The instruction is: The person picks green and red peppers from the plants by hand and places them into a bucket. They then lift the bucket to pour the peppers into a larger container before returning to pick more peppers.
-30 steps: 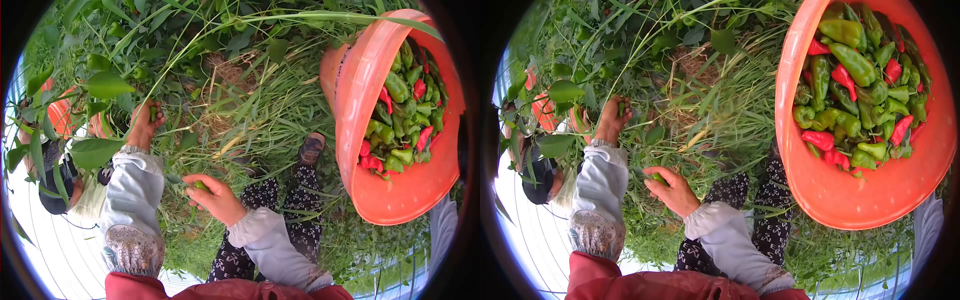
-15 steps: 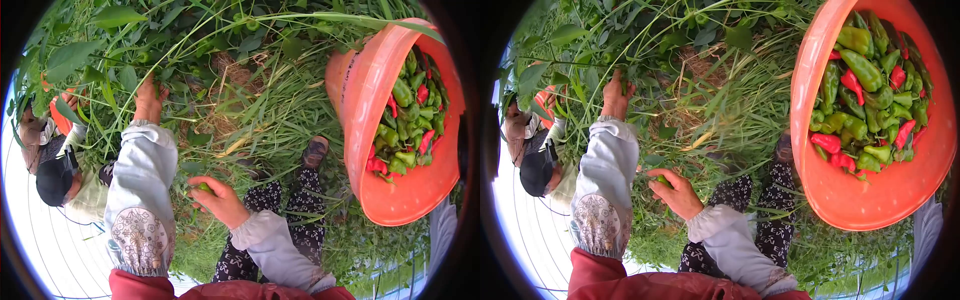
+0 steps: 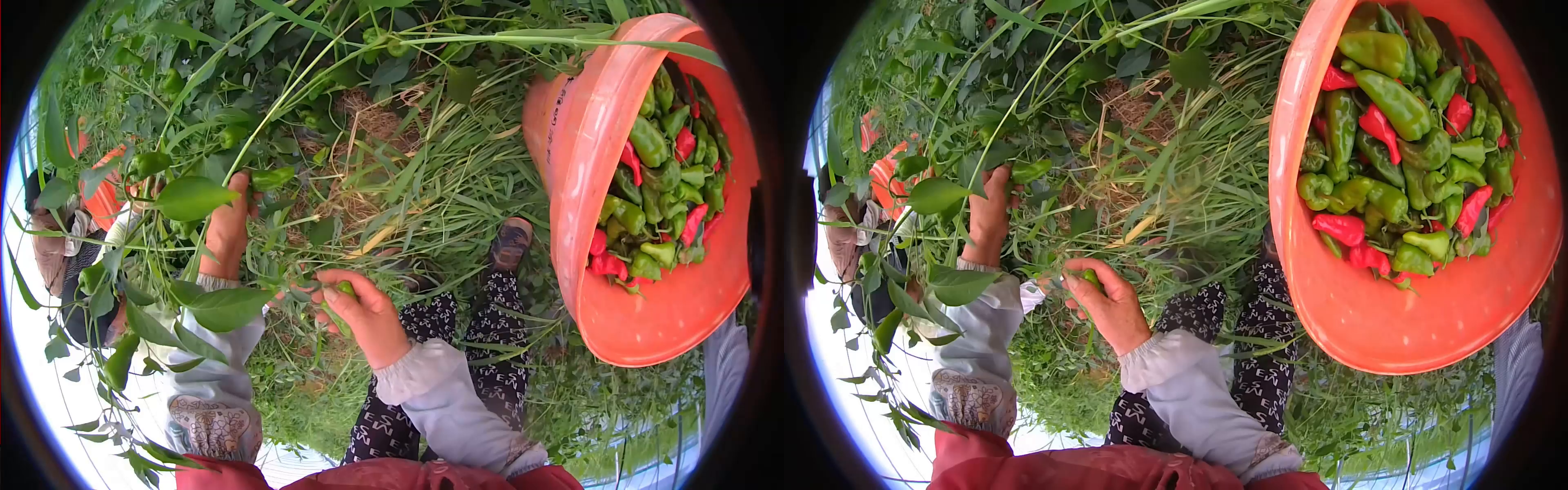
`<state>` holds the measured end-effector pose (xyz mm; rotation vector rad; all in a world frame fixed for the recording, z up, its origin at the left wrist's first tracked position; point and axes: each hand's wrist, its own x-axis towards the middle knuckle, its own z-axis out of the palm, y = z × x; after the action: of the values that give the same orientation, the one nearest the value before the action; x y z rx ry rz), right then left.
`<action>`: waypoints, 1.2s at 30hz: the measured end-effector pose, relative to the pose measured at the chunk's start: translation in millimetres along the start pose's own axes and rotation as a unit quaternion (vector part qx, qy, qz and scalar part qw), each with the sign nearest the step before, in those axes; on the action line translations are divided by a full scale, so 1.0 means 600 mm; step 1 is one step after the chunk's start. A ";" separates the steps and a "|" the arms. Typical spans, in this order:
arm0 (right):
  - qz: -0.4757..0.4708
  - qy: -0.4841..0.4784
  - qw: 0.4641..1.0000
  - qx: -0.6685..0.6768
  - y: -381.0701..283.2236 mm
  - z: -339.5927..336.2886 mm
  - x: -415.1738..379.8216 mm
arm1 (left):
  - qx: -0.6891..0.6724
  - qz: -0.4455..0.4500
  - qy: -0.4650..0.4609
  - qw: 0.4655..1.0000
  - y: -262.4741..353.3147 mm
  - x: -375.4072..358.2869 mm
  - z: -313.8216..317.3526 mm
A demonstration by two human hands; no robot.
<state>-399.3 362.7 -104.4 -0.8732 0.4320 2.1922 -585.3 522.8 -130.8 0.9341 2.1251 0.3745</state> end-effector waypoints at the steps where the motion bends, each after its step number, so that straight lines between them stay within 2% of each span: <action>1: -0.045 0.019 0.999 0.014 -0.001 -0.002 0.002 | 0.057 -0.003 -0.025 0.998 0.011 -0.027 0.006; 4: -0.096 0.090 0.990 0.041 -0.024 0.000 0.003 | 0.084 0.025 -0.132 0.987 0.046 -0.108 0.024; 5: -0.129 0.122 0.982 0.060 -0.028 -0.002 0.003 | 0.053 0.083 -0.255 0.962 0.047 -0.122 0.022; 6: -0.144 0.135 0.979 0.051 -0.027 -0.009 0.005 | 0.069 0.120 -0.304 0.943 0.058 -0.140 0.027; 7: -0.143 0.136 0.979 0.051 -0.030 -0.011 0.004 | 0.084 0.157 -0.351 0.919 0.073 -0.157 0.035; 10: -0.122 0.052 0.981 0.139 -0.030 -0.016 0.007 | 0.076 0.193 -0.388 0.898 0.102 -0.180 0.051; 11: -0.121 0.052 0.982 0.139 -0.028 -0.017 0.007 | 0.077 0.192 -0.387 0.899 0.102 -0.181 0.056; 13: -0.110 0.007 0.987 0.119 -0.032 -0.015 0.003 | 0.092 0.290 -0.382 0.873 0.101 -0.182 0.066; 14: -0.096 0.013 0.988 0.122 -0.028 -0.020 0.003 | 0.114 0.310 -0.361 0.872 0.097 -0.186 0.074; 15: -0.096 0.013 0.988 0.123 -0.030 -0.023 0.002 | 0.115 0.310 -0.362 0.872 0.093 -0.190 0.079; 17: -0.082 -0.006 0.990 0.112 -0.034 -0.029 0.001 | 0.095 0.209 -0.310 0.923 0.087 -0.199 0.089; 21: -0.133 -0.020 0.988 0.076 -0.023 -0.025 0.001 | 0.055 0.232 -0.328 0.914 0.088 -0.190 0.101; 23: -0.145 -0.050 0.978 0.140 -0.032 -0.022 -0.002 | 0.087 0.263 -0.334 0.901 0.082 -0.180 0.099; 25: -0.136 -0.055 0.983 0.112 -0.030 -0.023 0.003 | 0.191 0.341 -0.362 0.846 0.087 -0.171 0.096; 29: -0.092 -0.042 0.991 0.093 -0.039 -0.019 0.001 | 0.188 0.337 -0.383 0.839 0.089 -0.179 0.090; 31: -0.091 -0.053 0.989 0.100 -0.044 -0.024 0.002 | 0.284 0.389 -0.385 0.787 0.106 -0.177 0.086; 32: -0.089 -0.066 0.988 0.107 -0.046 -0.026 0.004 | 0.283 0.388 -0.385 0.788 0.105 -0.170 0.085; 34: -0.076 -0.073 0.990 0.093 -0.061 -0.022 -0.002 | 0.095 0.244 -0.449 0.855 0.105 -0.147 0.087; 35: -0.064 -0.081 0.991 0.079 -0.066 -0.021 -0.003 | 0.028 0.142 -0.386 0.911 0.106 -0.134 0.090; 36: -0.065 -0.081 0.991 0.079 -0.064 -0.023 -0.002 | 0.051 0.169 -0.331 0.927 0.107 -0.105 0.096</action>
<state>-364.3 381.0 -114.6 -0.6162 0.4506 2.0588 -482.7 519.2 -101.5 1.2785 1.3764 0.0859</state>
